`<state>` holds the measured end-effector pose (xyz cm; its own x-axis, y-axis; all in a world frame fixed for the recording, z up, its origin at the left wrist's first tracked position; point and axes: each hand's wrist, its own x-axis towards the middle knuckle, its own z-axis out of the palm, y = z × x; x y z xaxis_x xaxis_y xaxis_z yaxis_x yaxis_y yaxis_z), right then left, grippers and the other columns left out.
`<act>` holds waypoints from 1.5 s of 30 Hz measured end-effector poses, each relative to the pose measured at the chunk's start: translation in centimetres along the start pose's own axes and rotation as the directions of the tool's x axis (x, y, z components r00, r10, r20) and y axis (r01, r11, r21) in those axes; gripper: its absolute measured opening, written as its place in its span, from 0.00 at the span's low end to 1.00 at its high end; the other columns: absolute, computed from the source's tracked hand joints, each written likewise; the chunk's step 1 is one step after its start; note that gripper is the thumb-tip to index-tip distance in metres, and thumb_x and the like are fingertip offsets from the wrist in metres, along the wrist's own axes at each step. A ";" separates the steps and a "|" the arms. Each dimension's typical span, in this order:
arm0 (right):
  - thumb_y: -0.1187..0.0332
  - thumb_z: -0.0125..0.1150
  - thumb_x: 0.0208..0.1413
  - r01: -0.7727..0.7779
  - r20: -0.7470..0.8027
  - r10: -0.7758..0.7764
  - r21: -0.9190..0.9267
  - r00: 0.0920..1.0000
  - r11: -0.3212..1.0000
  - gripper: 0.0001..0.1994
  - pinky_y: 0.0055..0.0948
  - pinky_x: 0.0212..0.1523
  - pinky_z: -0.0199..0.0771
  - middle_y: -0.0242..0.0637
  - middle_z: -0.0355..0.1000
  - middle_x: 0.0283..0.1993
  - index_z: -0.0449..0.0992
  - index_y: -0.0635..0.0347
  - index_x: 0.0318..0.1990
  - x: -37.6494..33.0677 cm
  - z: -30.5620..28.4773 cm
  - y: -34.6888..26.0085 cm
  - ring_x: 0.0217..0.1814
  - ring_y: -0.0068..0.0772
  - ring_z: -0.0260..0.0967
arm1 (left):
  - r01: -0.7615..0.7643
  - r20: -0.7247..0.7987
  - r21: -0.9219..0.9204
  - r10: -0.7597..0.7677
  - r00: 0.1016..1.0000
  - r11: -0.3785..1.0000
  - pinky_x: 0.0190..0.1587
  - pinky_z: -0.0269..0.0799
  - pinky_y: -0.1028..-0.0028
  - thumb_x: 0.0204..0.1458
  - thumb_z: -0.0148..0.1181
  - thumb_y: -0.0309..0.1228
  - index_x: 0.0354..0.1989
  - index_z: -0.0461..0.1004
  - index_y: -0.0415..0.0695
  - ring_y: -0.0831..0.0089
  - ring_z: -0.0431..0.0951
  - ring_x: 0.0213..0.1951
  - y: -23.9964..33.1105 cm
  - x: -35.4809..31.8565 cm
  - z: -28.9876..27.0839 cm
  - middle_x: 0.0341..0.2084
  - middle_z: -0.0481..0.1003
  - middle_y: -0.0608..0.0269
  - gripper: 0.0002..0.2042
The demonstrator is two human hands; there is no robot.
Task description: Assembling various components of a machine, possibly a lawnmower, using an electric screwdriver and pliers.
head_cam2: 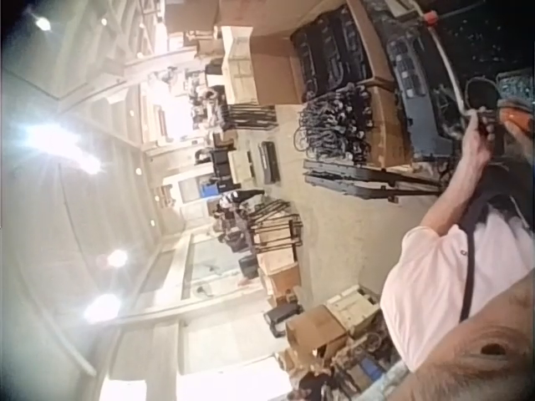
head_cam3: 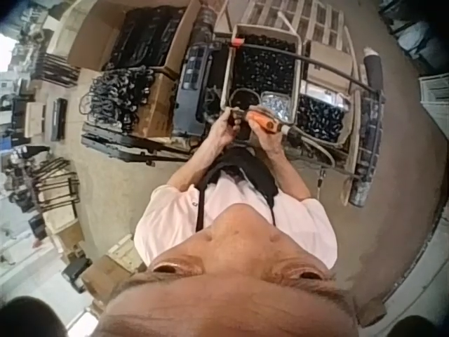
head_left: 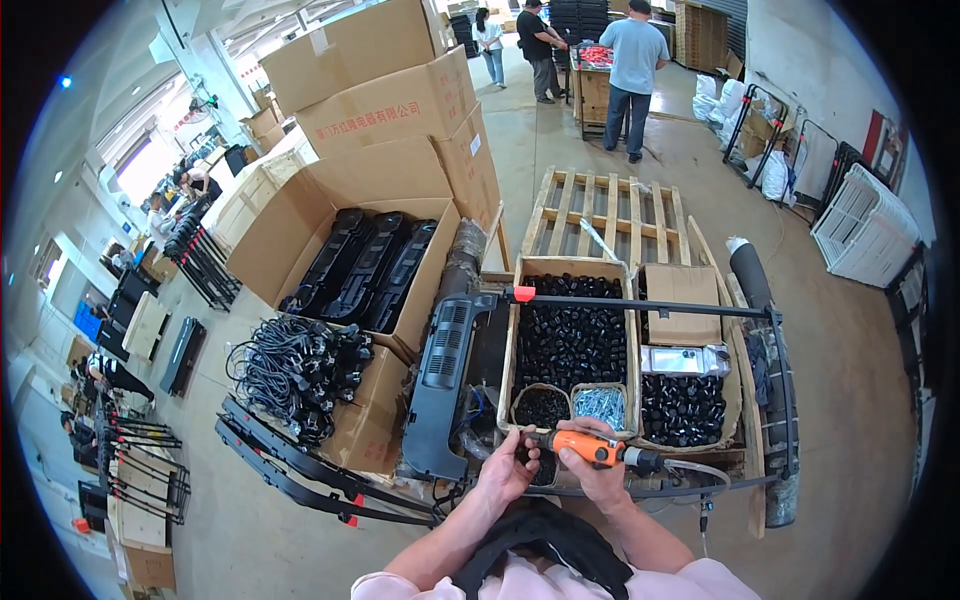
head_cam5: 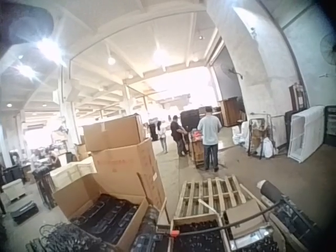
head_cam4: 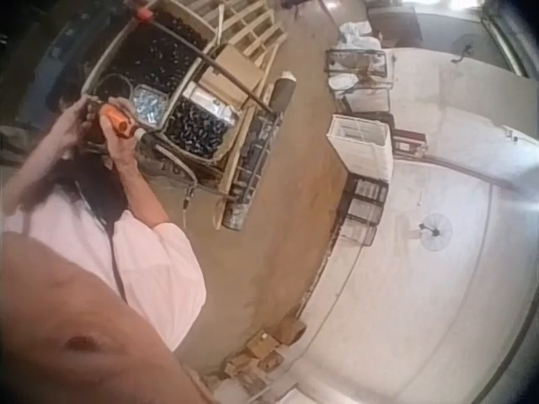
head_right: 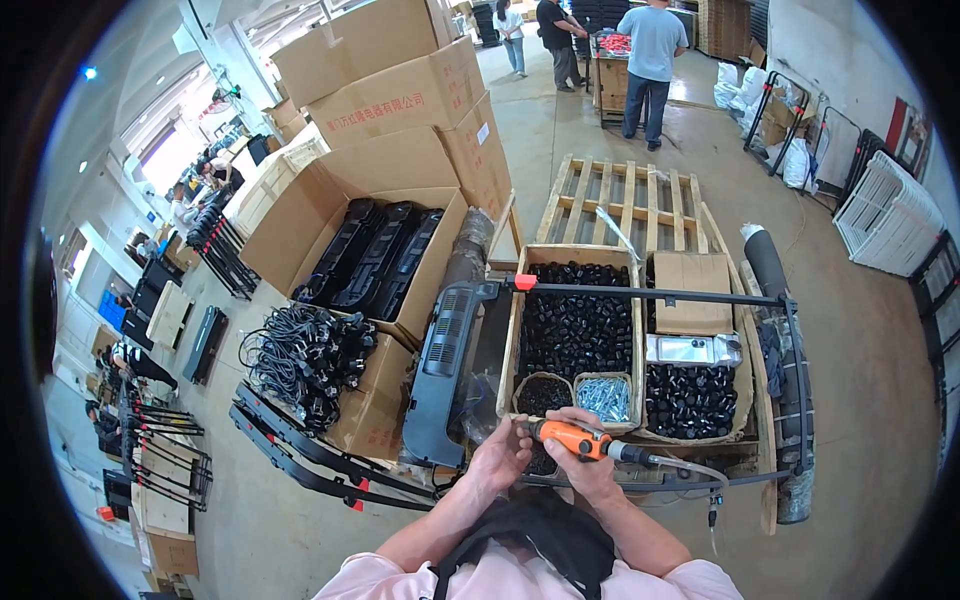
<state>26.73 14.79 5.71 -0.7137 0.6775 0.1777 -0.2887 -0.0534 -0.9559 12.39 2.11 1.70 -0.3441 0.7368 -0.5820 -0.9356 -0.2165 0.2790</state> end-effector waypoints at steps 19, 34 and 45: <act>0.77 0.71 0.59 -0.031 0.078 0.034 -0.040 0.996 0.999 0.26 0.35 0.65 0.76 0.45 0.78 0.59 0.68 0.63 0.63 7.5 7.3 -0.6 0.60 0.33 0.76 | 0.012 0.062 -0.050 -0.009 0.998 0.999 0.25 0.56 0.77 0.69 0.55 0.36 0.50 0.73 0.46 0.78 0.61 0.26 7.5 -5.0 -8.4 0.24 0.60 0.75 0.09; 0.75 0.74 0.57 -0.073 0.303 0.139 -0.220 0.943 0.973 0.26 0.35 0.64 0.77 0.46 0.78 0.59 0.71 0.64 0.62 14.9 17.9 1.7 0.60 0.33 0.77 | -0.406 -0.235 0.376 0.510 0.828 0.833 0.21 0.49 0.83 0.72 0.52 0.35 0.56 0.78 0.39 0.88 0.58 0.22 22.5 -5.6 -12.9 0.22 0.61 0.81 0.15; 0.73 0.75 0.58 -0.085 0.329 0.214 -0.365 0.920 0.927 0.26 0.33 0.63 0.77 0.42 0.79 0.57 0.72 0.63 0.63 20.3 25.5 5.1 0.59 0.30 0.77 | -0.348 -0.169 0.703 0.621 0.765 0.620 0.45 0.72 0.75 0.72 0.52 0.37 0.52 0.83 0.39 0.80 0.77 0.39 24.0 2.2 -14.8 0.38 0.82 0.67 0.16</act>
<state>-5.48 9.58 10.44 -0.9282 0.3705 0.0358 0.0259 0.1604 -0.9867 -12.00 -10.94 -4.19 -0.8579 0.3214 -0.4010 -0.4044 0.0593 0.9127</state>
